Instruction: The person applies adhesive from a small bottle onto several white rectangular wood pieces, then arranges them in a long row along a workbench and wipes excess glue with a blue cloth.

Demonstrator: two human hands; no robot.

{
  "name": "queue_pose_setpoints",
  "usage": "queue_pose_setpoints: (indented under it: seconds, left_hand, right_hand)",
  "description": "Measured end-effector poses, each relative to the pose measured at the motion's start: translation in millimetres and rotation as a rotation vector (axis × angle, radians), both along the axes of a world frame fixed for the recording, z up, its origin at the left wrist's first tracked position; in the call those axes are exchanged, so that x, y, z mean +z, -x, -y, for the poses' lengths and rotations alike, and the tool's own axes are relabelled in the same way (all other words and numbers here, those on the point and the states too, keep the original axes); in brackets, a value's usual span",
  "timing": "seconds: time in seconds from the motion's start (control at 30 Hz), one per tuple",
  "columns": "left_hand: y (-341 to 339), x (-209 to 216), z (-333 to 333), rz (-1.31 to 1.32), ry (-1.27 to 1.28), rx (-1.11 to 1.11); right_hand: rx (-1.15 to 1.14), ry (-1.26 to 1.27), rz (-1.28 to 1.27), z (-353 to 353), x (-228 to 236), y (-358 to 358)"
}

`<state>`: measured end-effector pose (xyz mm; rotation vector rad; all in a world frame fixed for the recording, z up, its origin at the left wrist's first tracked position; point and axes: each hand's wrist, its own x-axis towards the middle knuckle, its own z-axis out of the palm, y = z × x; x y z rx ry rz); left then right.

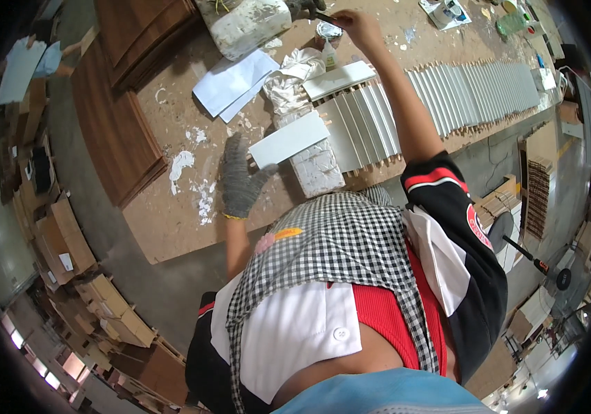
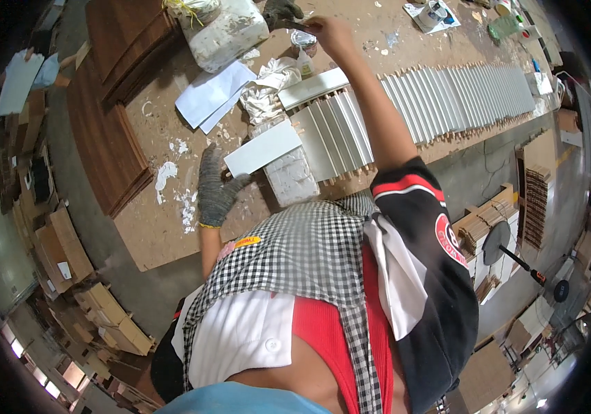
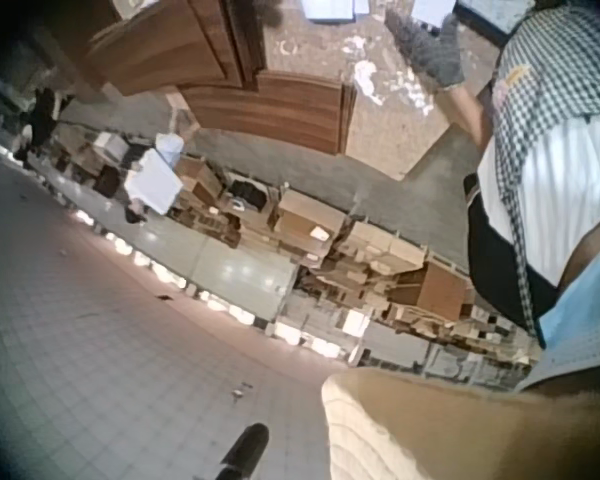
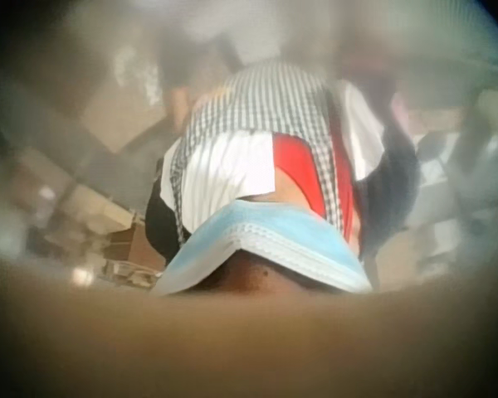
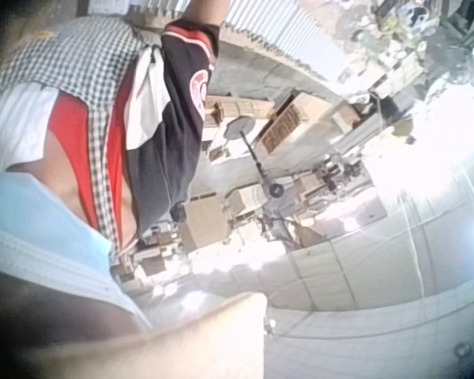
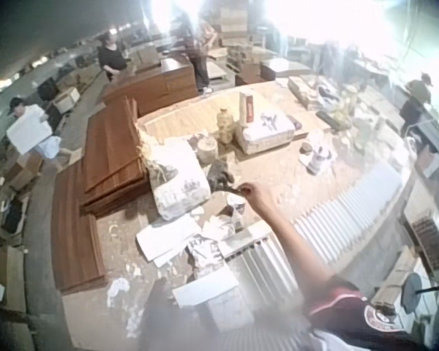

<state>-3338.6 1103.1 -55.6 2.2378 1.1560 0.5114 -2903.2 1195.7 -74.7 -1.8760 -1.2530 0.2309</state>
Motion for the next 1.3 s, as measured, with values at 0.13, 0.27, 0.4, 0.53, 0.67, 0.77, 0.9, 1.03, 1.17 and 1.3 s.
queue_pose_setpoints:
  seconds: [0.13, 0.27, 0.4, 0.53, 0.67, 0.77, 0.9, 1.03, 1.17, 1.3]
  left_hand:
    - [-21.0, 9.7, -11.3, -0.170, -0.117, -0.322]
    - [-22.2, 4.1, -15.4, -0.121, 0.086, -0.244]
    - [-0.3, 11.0, -22.3, 0.537, 1.361, -0.002]
    - [3.8, 13.7, -8.7, 0.957, 1.673, -0.076]
    - [8.1, 3.9, -0.7, 0.957, 1.808, -0.179]
    - [6.3, 5.2, 2.8, 0.445, 1.047, -0.415]
    - [5.9, -6.9, 1.0, 0.600, 1.425, -0.260]
    - [13.6, 0.2, 6.0, 0.928, 1.790, -0.096]
    - [9.3, 32.1, 23.8, 0.873, 1.570, -0.052]
    - [30.7, -0.9, 33.2, 0.676, 1.345, -0.207]
  right_hand:
    - [0.107, 0.139, 0.260, -27.1, -26.3, -6.4]
    - [0.103, 0.063, 0.167, -1.5, -5.5, -7.5]
    - [0.062, -0.028, -0.261, 70.7, 20.0, 24.6]
    - [0.183, 0.066, -0.838, 141.4, 60.2, 95.1]
    - [0.278, 0.055, -1.078, 168.8, 101.8, 146.9]
    - [0.234, 0.006, -1.089, 177.7, 108.3, 155.2]
    - [0.235, -0.022, -1.099, 182.6, 124.4, 160.5]
    - [0.258, -0.126, -0.863, 189.0, 140.0, 172.1]
    - [0.207, -0.106, -0.399, 194.6, 140.3, 183.3]
    - [0.107, -0.145, -0.467, 204.2, 132.6, 195.5]
